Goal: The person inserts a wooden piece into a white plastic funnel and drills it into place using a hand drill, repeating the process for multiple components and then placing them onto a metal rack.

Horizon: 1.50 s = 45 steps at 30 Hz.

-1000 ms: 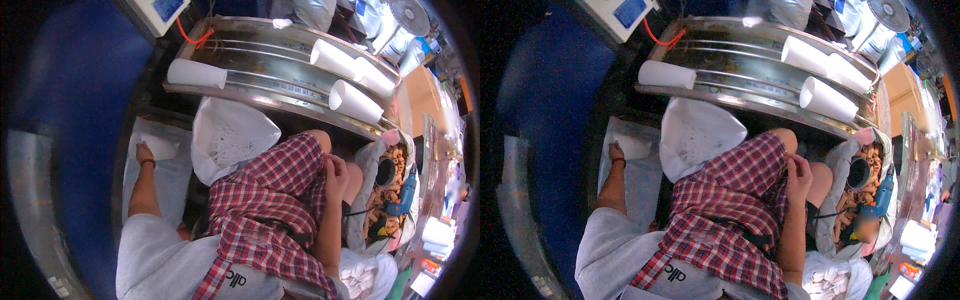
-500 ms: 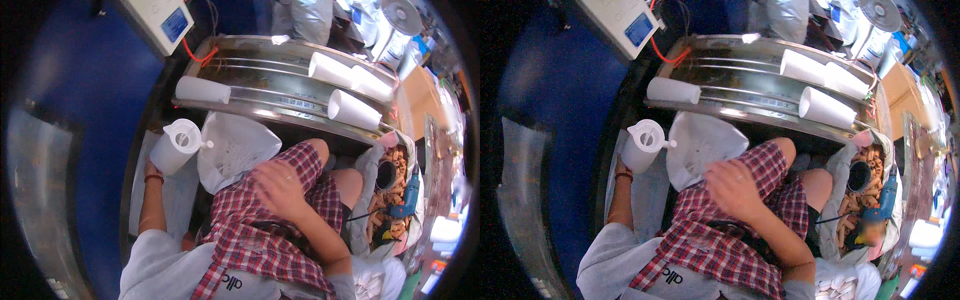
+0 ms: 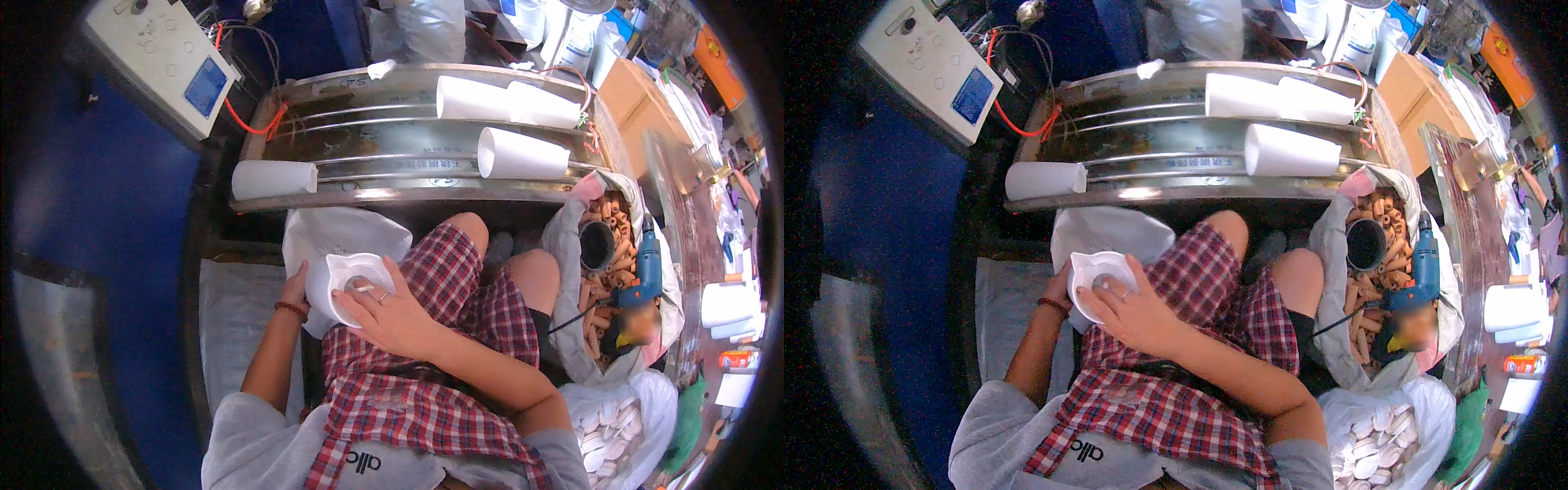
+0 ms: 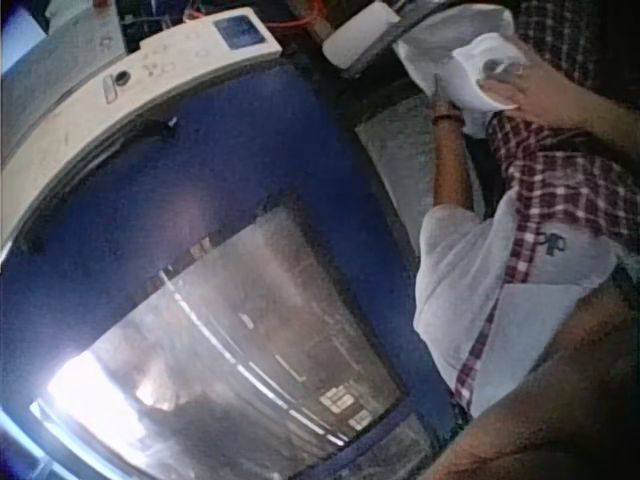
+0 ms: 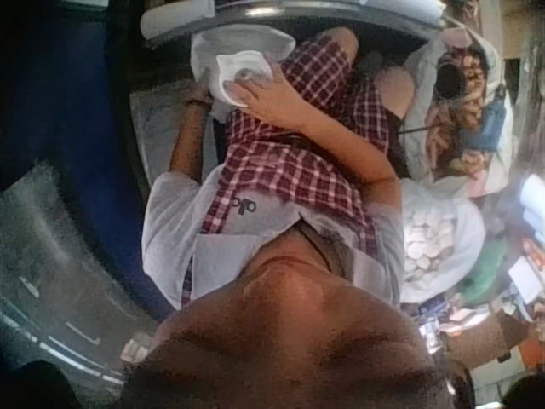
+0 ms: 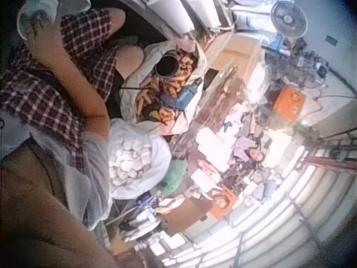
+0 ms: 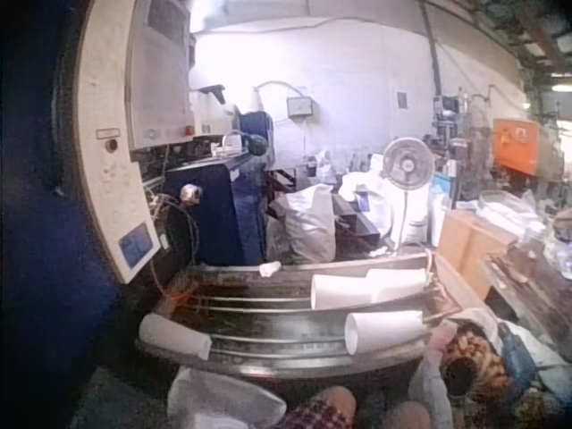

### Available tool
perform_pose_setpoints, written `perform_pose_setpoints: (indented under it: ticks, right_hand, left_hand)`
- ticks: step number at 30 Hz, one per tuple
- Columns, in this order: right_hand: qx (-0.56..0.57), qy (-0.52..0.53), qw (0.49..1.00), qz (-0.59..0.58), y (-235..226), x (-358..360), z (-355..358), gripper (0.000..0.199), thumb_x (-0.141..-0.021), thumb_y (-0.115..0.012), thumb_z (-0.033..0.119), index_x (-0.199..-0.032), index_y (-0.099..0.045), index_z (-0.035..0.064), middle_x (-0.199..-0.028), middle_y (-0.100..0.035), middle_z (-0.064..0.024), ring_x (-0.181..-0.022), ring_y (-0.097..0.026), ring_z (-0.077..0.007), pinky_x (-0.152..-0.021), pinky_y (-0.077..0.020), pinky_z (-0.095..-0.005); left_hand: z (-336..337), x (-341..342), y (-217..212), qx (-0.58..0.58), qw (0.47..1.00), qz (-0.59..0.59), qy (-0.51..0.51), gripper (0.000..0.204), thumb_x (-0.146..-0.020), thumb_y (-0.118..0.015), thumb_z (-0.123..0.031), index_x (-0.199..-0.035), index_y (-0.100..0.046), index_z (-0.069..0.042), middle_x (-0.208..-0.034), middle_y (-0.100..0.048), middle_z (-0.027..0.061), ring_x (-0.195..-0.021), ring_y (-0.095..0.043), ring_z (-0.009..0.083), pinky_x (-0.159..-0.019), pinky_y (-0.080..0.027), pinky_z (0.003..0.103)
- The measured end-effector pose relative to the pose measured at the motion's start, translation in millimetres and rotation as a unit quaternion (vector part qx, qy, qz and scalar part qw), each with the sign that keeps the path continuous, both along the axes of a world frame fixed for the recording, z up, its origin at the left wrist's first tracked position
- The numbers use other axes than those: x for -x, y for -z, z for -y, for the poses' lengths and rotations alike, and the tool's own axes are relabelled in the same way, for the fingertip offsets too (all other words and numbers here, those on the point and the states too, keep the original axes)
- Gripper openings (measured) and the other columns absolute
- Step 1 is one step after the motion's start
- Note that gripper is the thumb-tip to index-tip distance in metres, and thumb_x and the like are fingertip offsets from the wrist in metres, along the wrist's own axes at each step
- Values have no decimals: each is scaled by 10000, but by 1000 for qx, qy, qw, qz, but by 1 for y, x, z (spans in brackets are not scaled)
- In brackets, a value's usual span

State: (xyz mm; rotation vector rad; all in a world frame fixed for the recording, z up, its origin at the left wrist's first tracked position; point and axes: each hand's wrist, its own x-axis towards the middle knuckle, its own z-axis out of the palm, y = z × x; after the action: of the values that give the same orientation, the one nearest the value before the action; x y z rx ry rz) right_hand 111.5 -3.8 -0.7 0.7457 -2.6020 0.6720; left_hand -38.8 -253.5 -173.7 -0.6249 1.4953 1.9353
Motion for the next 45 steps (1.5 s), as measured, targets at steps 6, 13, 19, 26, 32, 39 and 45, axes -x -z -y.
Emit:
perform_pose_setpoints:
  ticks: [6, 13, 19, 26, 32, 39, 45]
  right_hand:
    - [-5, -19, 1000, 21, 14, 1, 8, 643, -791, -635, 300, -1347, -385, 95, -1031, -625, -78, -1066, -538, -262, -1035, -186, -629]
    - [3, -14, 1000, 17, 4, 4, 9, 617, -762, -646, 265, -1321, -435, 113, -1013, -631, -85, -1146, -481, -266, -1015, -202, -642]
    - [24, 197, 979, -54, -7, -5, -50, 578, -735, -664, 208, -1277, -471, 154, -1300, -472, -73, -1255, -405, -248, -1053, -184, -569]
    - [53, 484, 873, -37, -12, -98, -178, 406, -717, -650, 128, -1107, -567, 54, -1172, -542, -159, -1112, -493, -328, -956, -362, -452]
    - [-36, 729, 683, 31, 17, -259, -259, 495, -752, -630, 60, -1213, -476, -32, -1266, -471, -223, -1186, -445, -365, -1008, -348, -416]
    - [-58, 718, 670, 178, 54, -285, -282, 466, -724, -665, 90, -1158, -507, 21, -1084, -549, -168, -998, -509, -359, -855, -415, -431]
    - [135, 746, 648, 75, 63, -311, -291, 244, -864, -565, 107, -1080, -583, -4, -1007, -617, -125, -909, -593, -249, -807, -452, -333]
  left_hand:
    - [16, -9, 33, -54, 998, 21, 8, 556, -891, -533, -465, -1195, -514, 1, -1133, -597, 128, -1003, -594, 244, -855, -481, 367]
    - [15, -12, 14, -136, 986, 2, 101, 591, -916, -436, -520, -1253, -480, -37, -1239, -538, 118, -1108, -540, 255, -950, -435, 392]
    - [-102, 36, -82, -85, 990, -110, 1, 629, -921, -395, -545, -1303, -435, -46, -1292, -504, 88, -1186, -476, 241, -979, -398, 382]
    - [-201, 143, -51, -39, 963, -260, -62, 709, -875, -458, -590, -1215, -490, 31, -1202, -547, 157, -1044, -558, 284, -902, -451, 414]
    - [-317, 155, -15, 246, 879, -399, -84, 689, -801, -539, -640, -747, -593, 45, -769, -637, 162, -673, -590, 251, -664, -477, 393]
    - [-309, 214, 68, 247, 894, -370, -52, 706, -804, -482, -678, -756, -638, 8, -743, -646, 170, -685, -598, 280, -661, -454, 429]
    - [-246, 226, 35, 362, 813, -446, 96, 393, -859, -582, -401, -821, -536, -13, -796, -636, 171, -754, -626, 304, -686, -476, 386]
